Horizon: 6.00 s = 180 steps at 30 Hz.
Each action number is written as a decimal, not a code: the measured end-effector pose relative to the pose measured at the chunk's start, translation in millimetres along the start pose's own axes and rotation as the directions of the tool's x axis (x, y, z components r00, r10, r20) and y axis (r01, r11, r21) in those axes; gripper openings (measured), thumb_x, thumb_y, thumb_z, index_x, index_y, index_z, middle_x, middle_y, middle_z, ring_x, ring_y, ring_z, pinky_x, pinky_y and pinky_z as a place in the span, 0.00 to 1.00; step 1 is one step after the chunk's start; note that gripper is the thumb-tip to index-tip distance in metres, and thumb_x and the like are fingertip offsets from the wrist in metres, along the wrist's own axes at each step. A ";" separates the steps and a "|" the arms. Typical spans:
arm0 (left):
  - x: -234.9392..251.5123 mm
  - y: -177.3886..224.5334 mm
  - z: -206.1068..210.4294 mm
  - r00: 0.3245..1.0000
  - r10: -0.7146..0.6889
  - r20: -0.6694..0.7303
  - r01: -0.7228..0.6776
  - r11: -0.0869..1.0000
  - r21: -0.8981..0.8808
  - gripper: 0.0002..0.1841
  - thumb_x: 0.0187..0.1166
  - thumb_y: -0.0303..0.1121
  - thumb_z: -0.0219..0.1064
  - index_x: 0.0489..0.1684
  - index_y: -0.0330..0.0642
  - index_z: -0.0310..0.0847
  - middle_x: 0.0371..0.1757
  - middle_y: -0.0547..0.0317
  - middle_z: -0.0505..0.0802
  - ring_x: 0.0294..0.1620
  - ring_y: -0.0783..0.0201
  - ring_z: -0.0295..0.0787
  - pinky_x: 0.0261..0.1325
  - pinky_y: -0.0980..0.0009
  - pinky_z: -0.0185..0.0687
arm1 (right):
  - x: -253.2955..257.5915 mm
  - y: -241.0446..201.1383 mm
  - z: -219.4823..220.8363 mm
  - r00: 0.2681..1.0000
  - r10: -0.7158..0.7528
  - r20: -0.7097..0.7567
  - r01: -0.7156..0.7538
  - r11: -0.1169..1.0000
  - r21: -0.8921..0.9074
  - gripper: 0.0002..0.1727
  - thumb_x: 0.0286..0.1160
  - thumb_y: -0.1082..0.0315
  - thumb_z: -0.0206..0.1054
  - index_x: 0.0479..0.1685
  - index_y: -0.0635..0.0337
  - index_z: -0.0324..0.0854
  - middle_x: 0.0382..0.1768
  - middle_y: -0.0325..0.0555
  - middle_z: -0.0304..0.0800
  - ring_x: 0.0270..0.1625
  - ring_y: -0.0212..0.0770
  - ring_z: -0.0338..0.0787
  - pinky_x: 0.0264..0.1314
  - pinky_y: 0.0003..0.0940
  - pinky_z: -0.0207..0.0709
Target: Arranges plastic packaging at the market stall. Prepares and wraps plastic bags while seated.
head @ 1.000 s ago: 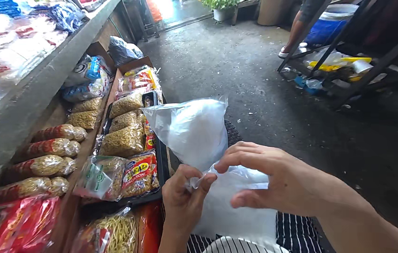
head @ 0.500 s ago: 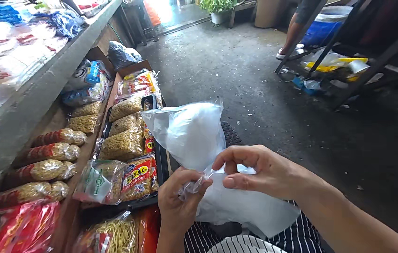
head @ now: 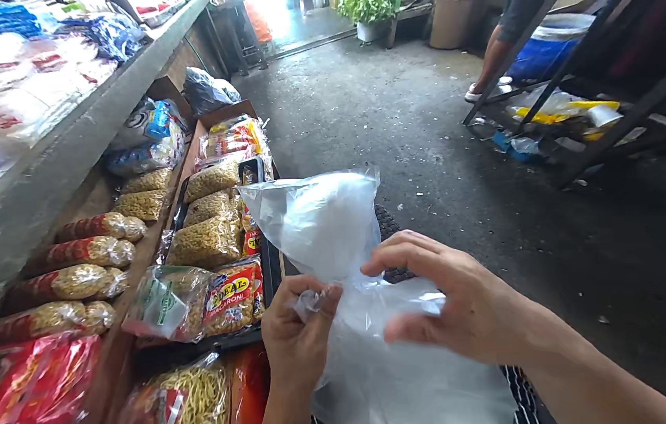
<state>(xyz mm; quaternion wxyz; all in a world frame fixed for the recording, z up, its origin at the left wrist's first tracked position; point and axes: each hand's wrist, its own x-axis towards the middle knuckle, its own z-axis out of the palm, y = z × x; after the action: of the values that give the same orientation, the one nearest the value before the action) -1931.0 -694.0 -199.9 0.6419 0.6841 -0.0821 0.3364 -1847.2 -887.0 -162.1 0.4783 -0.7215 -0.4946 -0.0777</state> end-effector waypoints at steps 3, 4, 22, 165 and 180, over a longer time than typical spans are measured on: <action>-1.3 -1.2 0.5 0.998 0.057 0.012 -0.058 0.996 0.069 0.02 0.78 0.34 0.73 0.41 0.52 0.86 0.36 0.81 0.91 0.36 0.88 0.85 0.41 0.90 0.83 | -4.8 -11.5 3.6 0.997 -0.066 0.028 0.069 0.986 -0.154 0.35 0.68 0.31 0.68 0.61 0.51 0.82 0.53 0.41 0.90 0.63 0.39 0.85 0.71 0.41 0.74; -1.6 -1.6 0.3 0.998 0.063 0.019 -0.064 0.996 0.062 0.02 0.79 0.35 0.72 0.41 0.53 0.87 0.36 0.82 0.90 0.35 0.89 0.85 0.41 0.90 0.82 | -6.1 -9.3 6.9 0.997 -0.079 0.017 0.080 0.974 -0.210 0.26 0.74 0.40 0.68 0.57 0.52 0.83 0.49 0.41 0.91 0.59 0.40 0.87 0.70 0.41 0.75; 0.3 -0.4 2.8 0.999 0.020 -0.043 -0.019 1.000 0.010 0.03 0.80 0.38 0.71 0.43 0.54 0.89 0.38 0.80 0.93 0.38 0.87 0.88 0.43 0.88 0.85 | -0.6 11.8 10.6 0.995 -0.013 -0.098 0.017 0.999 0.043 0.13 0.87 0.58 0.61 0.44 0.57 0.86 0.45 0.39 0.90 0.55 0.27 0.86 0.63 0.24 0.77; -17.4 -44.5 -73.9 0.864 -0.472 0.172 0.470 0.881 0.058 0.05 0.77 0.23 0.67 0.42 0.43 0.85 0.28 0.76 0.90 0.27 0.82 0.84 0.34 0.83 0.82 | -37.9 31.1 27.4 0.927 0.374 0.030 -0.369 0.895 0.251 0.22 0.77 0.53 0.69 0.55 0.66 0.84 0.49 0.41 0.91 0.53 0.26 0.90 0.58 0.25 0.85; -4.6 8.3 -29.7 0.985 -0.096 0.141 0.083 0.992 0.095 0.04 0.81 0.29 0.69 0.44 0.38 0.86 0.32 0.73 0.92 0.28 0.85 0.84 0.33 0.86 0.82 | -21.2 -5.0 61.7 0.964 0.190 0.188 -0.213 0.970 0.116 0.48 0.65 0.33 0.72 0.75 0.66 0.76 0.63 0.52 0.89 0.67 0.40 0.86 0.70 0.39 0.79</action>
<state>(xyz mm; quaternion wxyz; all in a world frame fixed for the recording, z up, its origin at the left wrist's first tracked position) -1949.6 -669.0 -197.2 0.6177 0.7376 -0.0826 0.2600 -1884.0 -852.9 -204.1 0.4858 -0.7382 -0.4630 0.0691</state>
